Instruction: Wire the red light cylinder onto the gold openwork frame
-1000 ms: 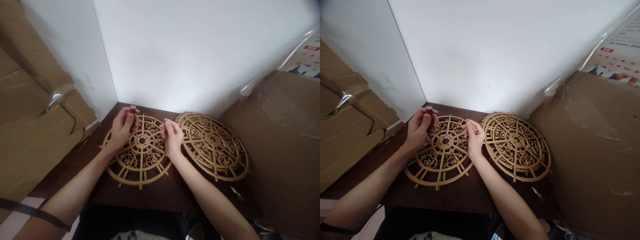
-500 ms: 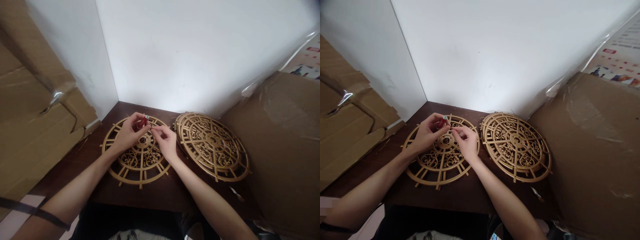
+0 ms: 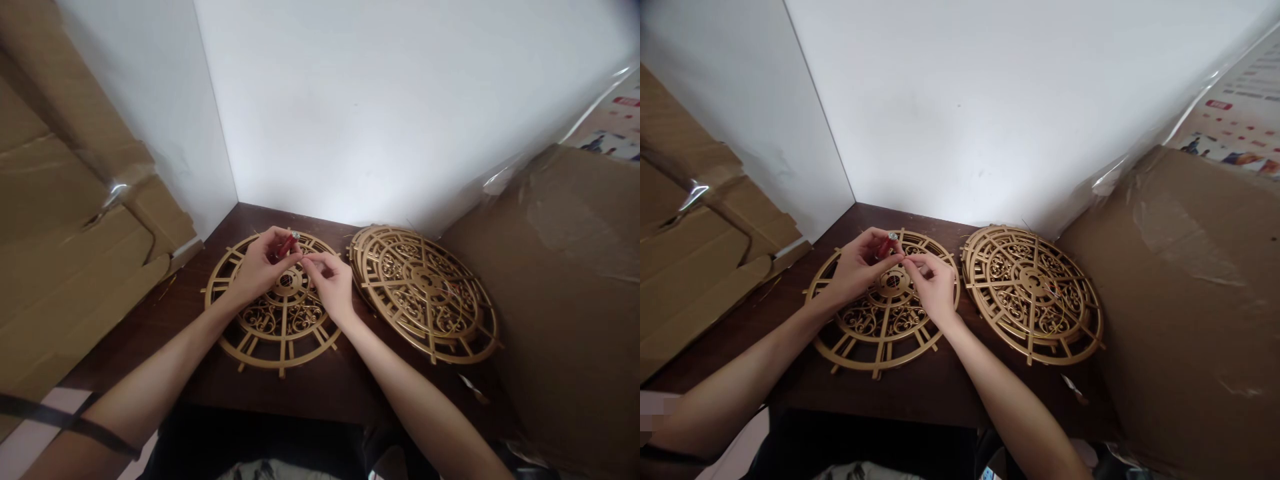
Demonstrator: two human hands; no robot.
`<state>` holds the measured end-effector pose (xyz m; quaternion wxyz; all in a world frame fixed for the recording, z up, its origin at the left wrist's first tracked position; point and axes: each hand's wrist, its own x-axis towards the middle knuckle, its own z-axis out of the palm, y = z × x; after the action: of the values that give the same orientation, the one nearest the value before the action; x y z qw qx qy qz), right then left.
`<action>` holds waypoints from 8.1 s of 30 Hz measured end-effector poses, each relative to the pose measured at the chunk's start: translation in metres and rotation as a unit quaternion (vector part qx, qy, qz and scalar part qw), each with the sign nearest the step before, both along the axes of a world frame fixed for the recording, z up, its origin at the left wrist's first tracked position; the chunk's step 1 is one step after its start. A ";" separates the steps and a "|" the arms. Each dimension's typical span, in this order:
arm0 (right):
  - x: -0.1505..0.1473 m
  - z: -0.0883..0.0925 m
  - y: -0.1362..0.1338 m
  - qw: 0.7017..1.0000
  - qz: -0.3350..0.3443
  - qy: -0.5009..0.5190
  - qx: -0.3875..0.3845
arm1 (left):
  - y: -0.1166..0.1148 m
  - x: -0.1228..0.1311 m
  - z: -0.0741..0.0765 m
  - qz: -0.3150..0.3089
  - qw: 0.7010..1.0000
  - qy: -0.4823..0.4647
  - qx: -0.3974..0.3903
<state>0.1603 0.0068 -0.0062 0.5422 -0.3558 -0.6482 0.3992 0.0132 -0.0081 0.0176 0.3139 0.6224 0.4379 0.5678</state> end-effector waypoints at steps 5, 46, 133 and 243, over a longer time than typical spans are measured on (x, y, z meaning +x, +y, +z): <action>-0.001 0.000 -0.001 0.999 0.006 0.040 -0.022 | 0.000 0.000 0.000 -0.003 1.000 0.002 0.000; 0.001 -0.003 0.001 0.997 -0.024 0.063 -0.038 | -0.009 0.003 0.006 -0.031 0.982 0.184 0.037; -0.003 0.008 -0.013 0.977 0.079 -0.076 0.181 | 0.001 -0.007 0.006 0.069 0.963 -0.193 -0.174; -0.003 -0.002 -0.014 0.947 0.075 -0.242 0.199 | 0.003 -0.002 -0.005 0.083 0.969 -0.179 -0.149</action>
<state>0.1577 -0.0071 -0.0082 0.3972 -0.2770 -0.8508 0.2040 0.0114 -0.0049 0.0129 0.4282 0.4183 0.5046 0.6221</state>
